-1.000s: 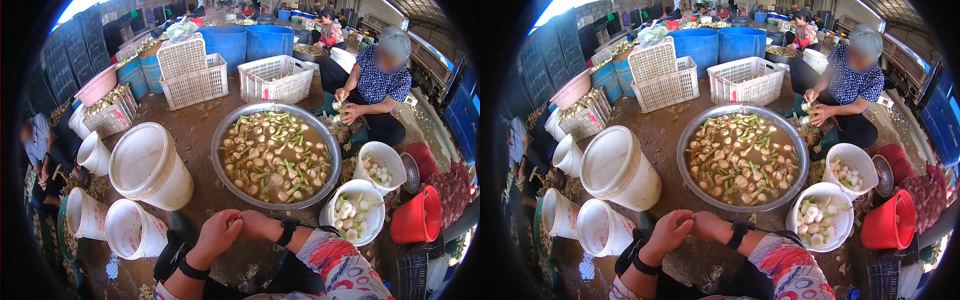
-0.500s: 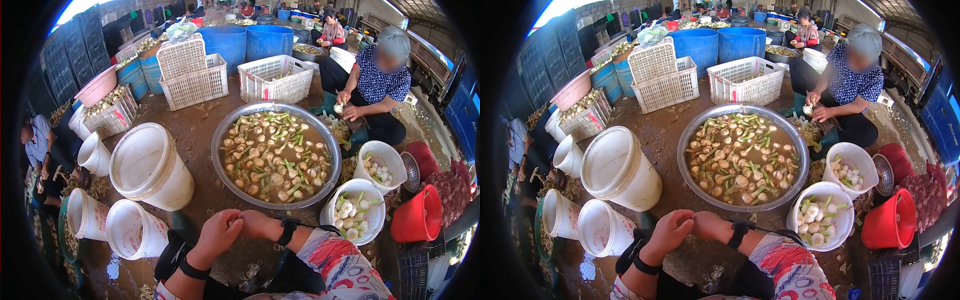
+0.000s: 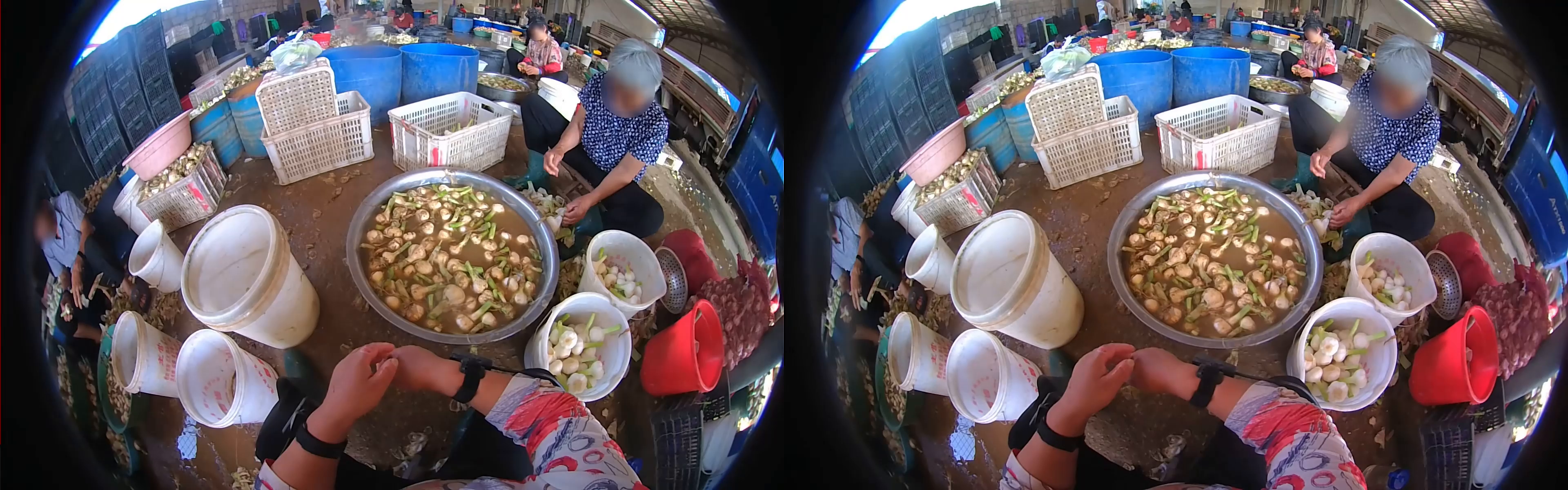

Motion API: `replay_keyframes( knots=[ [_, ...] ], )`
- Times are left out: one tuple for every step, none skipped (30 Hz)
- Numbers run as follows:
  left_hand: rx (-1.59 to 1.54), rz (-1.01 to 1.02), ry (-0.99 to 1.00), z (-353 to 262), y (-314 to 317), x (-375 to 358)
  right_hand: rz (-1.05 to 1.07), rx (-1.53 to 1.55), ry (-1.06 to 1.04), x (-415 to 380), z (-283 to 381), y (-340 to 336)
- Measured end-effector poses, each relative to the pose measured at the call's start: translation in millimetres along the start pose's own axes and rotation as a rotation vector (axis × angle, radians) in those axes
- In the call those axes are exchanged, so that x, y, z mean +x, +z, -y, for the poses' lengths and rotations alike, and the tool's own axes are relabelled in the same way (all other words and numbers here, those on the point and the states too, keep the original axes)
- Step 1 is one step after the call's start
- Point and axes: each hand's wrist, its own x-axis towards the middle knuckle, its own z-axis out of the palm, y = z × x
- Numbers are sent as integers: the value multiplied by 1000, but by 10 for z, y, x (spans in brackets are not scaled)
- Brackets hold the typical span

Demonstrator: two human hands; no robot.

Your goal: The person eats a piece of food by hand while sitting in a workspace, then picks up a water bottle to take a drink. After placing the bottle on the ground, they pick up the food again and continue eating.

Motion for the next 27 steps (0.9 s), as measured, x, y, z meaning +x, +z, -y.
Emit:
replay_keyframes(
  knots=[
    [33, 15, 13, 0, 3, 6, -1, -2, 1, -12, 12, -21],
    [33, 17, 14, -7, 1, 5, -1, -14, -10, -28, 41, -47],
    [43, 21, 6, -15, -6, -5, 2, -25, -23, -36, 59, -54],
    [51, 25, 3, -29, -1, 1, 0, -28, -21, -42, 46, -57],
    [51, 26, 7, -35, 0, 8, -3, -20, -28, -40, 33, -50],
    [58, 21, 10, -34, -5, 0, -3, -10, -36, -33, 34, -39],
    [64, 17, 12, -36, -9, -5, -3, -10, -37, -35, 43, -44],
    [64, 17, 13, -44, -13, -5, -3, -15, -35, -42, 53, -54],
    [64, 22, 3, -55, -16, -5, -4, -19, -32, -48, 58, -60],
    [65, 27, -8, -62, -16, -7, -3, -19, -32, -53, 56, -53],
    [66, 26, -9, -62, -20, -10, -32, -12, -47, -53, 57, -36],
    [55, 22, -6, -62, -23, -8, -61, -6, -63, -47, 56, -29],
    [43, 23, -4, -64, -14, -10, -61, -4, -62, -51, 40, -19],
    [45, 25, -3, -65, -11, -5, -53, -43, -97, -44, 16, -15],
    [44, 25, -9, -60, -11, -7, -42, -82, -135, -37, 5, -8],
    [43, 25, -14, -57, -12, -9, -42, -81, -136, -44, 23, -21],
    [43, 24, -14, -57, -10, -8, -47, -71, -117, -60, 55, -49],
    [42, 22, -5, -55, -9, -10, -52, -60, -99, -67, 74, -60],
    [41, 17, 3, -53, -12, -14, -51, -60, -101, -55, 59, -40],
    [41, 17, 4, -60, -11, -13, -57, -58, -117, -48, 21, -11],
    [59, 21, 3, -70, -12, -9, -64, -57, -133, -44, -5, 0],
    [79, 24, 0, -76, -18, -7, -66, -58, -134, -45, 4, -8],
    [80, 24, -1, -70, -19, -11, -60, -78, -133, -49, 23, -14],
    [71, 18, 0, -61, -12, -11, -54, -100, -132, -53, 30, -22],
    [61, 14, 1, -58, -3, -10, -55, -100, -129, -58, 24, -19],
    [61, 15, 2, -59, -1, -6, -58, -89, -113, -56, 18, -11],
    [62, 16, 3, -58, -2, -7, -59, -77, -100, -50, 12, 0]
  ],
)
